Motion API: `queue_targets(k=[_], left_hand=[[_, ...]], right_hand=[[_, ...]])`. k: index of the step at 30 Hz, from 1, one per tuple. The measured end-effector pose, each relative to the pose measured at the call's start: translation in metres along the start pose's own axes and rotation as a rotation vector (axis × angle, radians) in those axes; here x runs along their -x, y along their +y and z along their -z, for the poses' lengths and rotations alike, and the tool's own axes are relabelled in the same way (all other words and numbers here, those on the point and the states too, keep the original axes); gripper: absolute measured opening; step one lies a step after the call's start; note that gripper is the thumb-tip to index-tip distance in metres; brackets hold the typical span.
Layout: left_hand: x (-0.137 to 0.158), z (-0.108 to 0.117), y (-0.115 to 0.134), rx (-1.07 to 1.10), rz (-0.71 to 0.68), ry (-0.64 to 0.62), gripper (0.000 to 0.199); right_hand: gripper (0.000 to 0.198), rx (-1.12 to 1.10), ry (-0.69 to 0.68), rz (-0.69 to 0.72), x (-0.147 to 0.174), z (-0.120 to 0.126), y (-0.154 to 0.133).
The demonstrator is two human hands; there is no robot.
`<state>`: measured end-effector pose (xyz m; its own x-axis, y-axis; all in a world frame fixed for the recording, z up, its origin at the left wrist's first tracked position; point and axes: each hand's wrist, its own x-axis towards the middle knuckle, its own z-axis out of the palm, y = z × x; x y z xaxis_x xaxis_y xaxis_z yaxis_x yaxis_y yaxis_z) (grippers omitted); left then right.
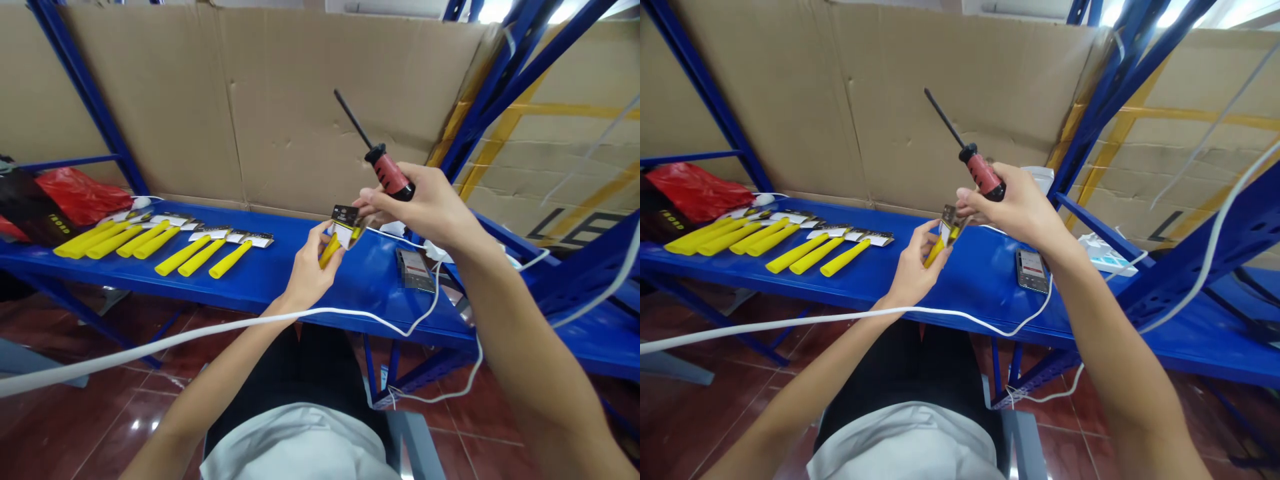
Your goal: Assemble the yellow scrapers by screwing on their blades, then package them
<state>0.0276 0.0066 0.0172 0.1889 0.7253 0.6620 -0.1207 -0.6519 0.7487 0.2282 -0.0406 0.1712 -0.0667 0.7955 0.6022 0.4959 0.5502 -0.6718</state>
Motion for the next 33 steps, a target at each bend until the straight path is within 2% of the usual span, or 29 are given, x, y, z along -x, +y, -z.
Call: queue_targets(k=[3, 7, 17, 27, 33], left_hand=[[0.001, -0.003, 0.001, 0.212, 0.119, 0.02, 0.044], [0.004, -0.002, 0.007, 0.366, 0.158, 0.061, 0.049], [0.001, 0.005, 0.004, 0.425, 0.089, 0.055, 0.058], [0.002, 0.003, 0.002, 0.487, 0.109, 0.034, 0.052], [0.003, 0.007, -0.003, 0.57, 0.183, 0.018, 0.049]], right_hand=[[0.056, -0.08, -0.06, -0.089, 0.004, -0.003, -0.012], [0.062, -0.08, -0.101, -0.074, 0.011, -0.002, -0.022], [0.051, -0.053, -0.205, -0.058, 0.018, -0.005, -0.024], [0.052, -0.054, -0.206, -0.099, 0.018, 0.0, -0.024], [0.053, -0.043, -0.296, -0.137, 0.021, -0.006, -0.029]])
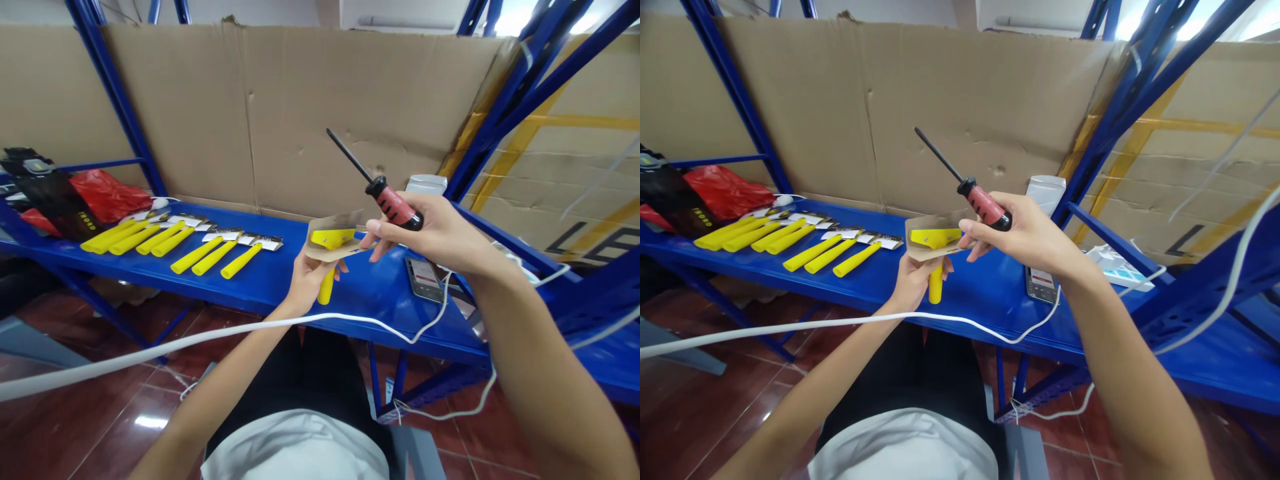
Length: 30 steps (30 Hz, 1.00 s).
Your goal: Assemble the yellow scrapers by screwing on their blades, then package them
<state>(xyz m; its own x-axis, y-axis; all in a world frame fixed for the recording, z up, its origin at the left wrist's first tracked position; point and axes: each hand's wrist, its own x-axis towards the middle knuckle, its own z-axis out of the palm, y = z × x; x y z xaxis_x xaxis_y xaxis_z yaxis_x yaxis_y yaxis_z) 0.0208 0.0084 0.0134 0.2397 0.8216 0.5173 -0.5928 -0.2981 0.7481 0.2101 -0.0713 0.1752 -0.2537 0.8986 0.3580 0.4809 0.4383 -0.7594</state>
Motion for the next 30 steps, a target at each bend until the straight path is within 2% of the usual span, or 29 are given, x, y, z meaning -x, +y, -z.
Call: queue_targets(k=[4, 12, 19, 22, 26, 30], left_hand=[[0.001, -0.001, 0.008, 0.041, 0.064, 0.016, 0.047], [0.005, -0.005, 0.02, 0.157, 0.168, 0.009, 0.045], [0.006, -0.002, 0.026, 0.219, 0.202, -0.016, 0.035], [0.001, 0.0, 0.034, 0.334, 0.377, -0.087, 0.027], [-0.007, -0.002, 0.044, 0.576, 0.699, -0.168, 0.041], [-0.008, -0.005, 0.046, 0.657, 0.797, -0.239, 0.051]], right_hand=[[0.054, 0.035, -0.008, 0.005, -0.001, -0.002, 0.0], [0.055, 0.173, 0.123, 0.053, -0.005, 0.003, 0.003], [0.046, 0.217, 0.237, 0.093, -0.017, 0.003, 0.023], [0.042, 0.169, 0.261, 0.116, -0.022, 0.002, 0.031], [0.048, 0.134, 0.176, 0.145, -0.029, -0.005, 0.036], [0.055, 0.091, 0.055, 0.146, -0.04, -0.018, 0.044]])
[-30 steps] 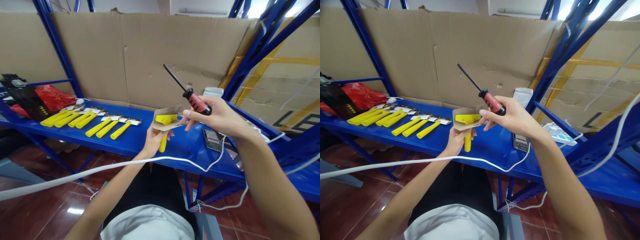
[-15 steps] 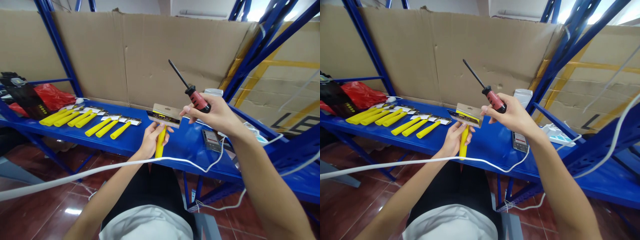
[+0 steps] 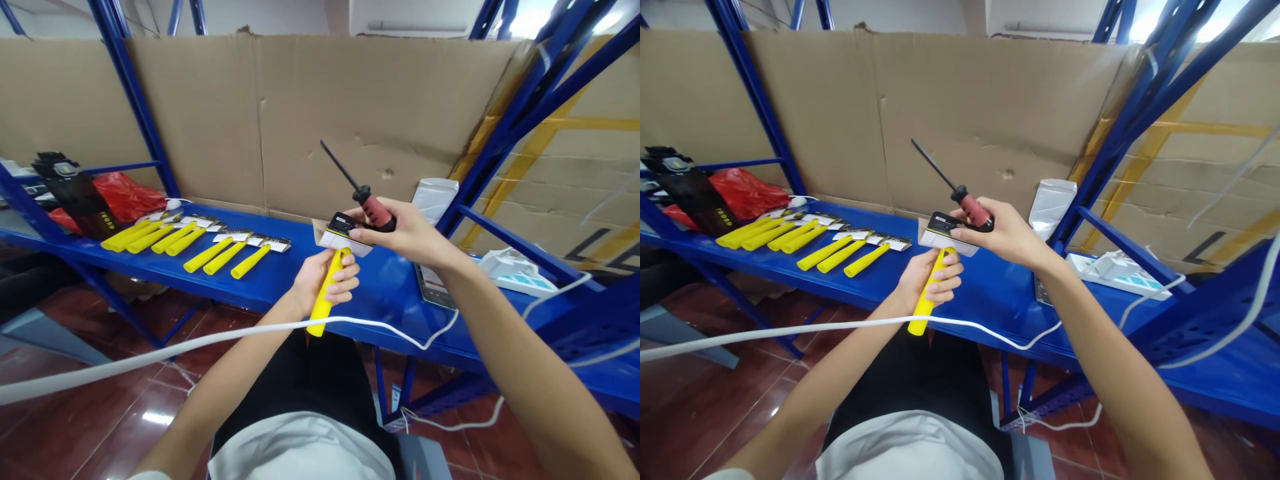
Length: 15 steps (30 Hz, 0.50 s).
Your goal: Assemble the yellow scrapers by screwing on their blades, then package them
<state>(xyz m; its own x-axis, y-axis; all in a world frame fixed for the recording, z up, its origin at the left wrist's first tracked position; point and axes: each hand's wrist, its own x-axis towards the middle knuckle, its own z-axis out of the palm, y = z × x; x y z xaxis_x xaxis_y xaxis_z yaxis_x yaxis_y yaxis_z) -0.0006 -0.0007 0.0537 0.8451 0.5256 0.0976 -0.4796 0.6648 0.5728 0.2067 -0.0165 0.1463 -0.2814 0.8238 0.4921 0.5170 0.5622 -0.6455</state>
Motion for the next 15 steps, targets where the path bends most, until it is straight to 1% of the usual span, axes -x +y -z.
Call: queue_targets(k=[3, 5, 7, 9, 12, 15], left_hand=[[0.003, 0.004, -0.001, -0.028, 0.03, -0.037, 0.057], [0.007, 0.009, -0.002, -0.032, 0.04, -0.041, 0.057], [0.012, 0.015, -0.002, -0.022, 0.048, -0.041, 0.052], [0.016, 0.02, -0.003, -0.01, 0.049, -0.043, 0.045], [0.021, 0.026, -0.005, -0.022, 0.032, -0.032, 0.039], [0.024, 0.028, -0.004, -0.093, -0.007, -0.007, 0.036]], right_hand=[[0.056, 0.005, -0.015, -0.017, -0.007, -0.01, 0.01], [0.059, -0.061, -0.042, -0.053, -0.011, -0.015, 0.017], [0.062, -0.138, -0.058, -0.083, -0.016, -0.019, 0.023], [0.064, -0.167, -0.06, -0.093, -0.02, -0.022, 0.026], [0.062, -0.151, -0.067, -0.077, -0.022, -0.023, 0.025], [0.06, -0.122, -0.026, -0.049, -0.023, -0.02, 0.015]])
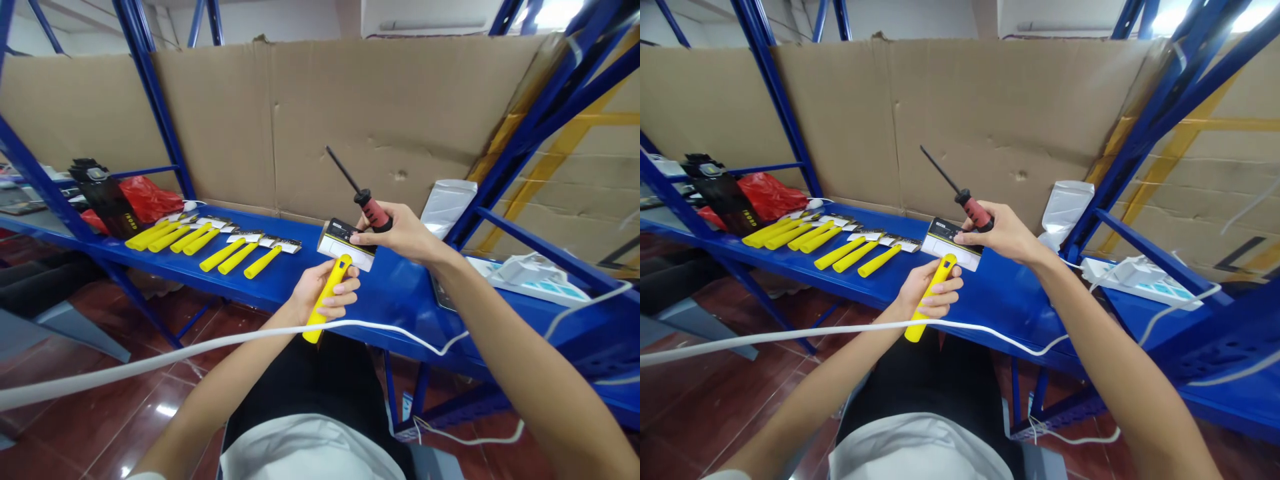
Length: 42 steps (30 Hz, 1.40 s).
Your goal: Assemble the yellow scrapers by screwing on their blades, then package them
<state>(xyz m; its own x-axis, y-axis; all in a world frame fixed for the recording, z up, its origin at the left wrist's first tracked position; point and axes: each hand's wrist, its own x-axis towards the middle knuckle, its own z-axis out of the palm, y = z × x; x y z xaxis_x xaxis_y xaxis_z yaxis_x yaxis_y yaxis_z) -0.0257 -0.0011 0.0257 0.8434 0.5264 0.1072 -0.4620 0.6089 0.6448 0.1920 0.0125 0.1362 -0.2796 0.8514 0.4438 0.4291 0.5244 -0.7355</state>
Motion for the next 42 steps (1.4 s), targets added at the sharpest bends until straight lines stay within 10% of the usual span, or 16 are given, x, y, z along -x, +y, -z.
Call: queue_targets(k=[8, 16, 21, 31, 37, 42], left_hand=[[0.023, 0.026, 0.023, -0.674, -0.309, 0.322, 0.052], [0.068, 0.087, 0.05, -1.82, -0.629, 0.706, 0.038], [0.073, 0.111, 0.047, -1.956, -0.653, 0.741, 0.032], [0.087, 0.106, 0.062, -2.013, -0.772, 0.749, 0.031], [0.119, 0.114, 0.129, -2.074, -0.811, 0.849, 0.033], [0.166, 0.132, 0.216, -2.122, -0.66, 1.198, 0.036]], right_hand=[[0.054, 0.167, 0.104, 0.078, -0.046, -0.002, 0.01], [0.034, 0.27, -0.02, -0.114, -0.116, -0.081, 0.072], [0.033, 0.28, -0.118, -0.159, -0.126, -0.118, 0.095], [0.028, 0.084, -0.132, -0.147, -0.124, -0.115, 0.098], [0.03, -0.113, -0.092, -0.112, -0.131, -0.113, 0.071], [0.034, -0.171, -0.111, -0.067, -0.115, -0.08, 0.047]])
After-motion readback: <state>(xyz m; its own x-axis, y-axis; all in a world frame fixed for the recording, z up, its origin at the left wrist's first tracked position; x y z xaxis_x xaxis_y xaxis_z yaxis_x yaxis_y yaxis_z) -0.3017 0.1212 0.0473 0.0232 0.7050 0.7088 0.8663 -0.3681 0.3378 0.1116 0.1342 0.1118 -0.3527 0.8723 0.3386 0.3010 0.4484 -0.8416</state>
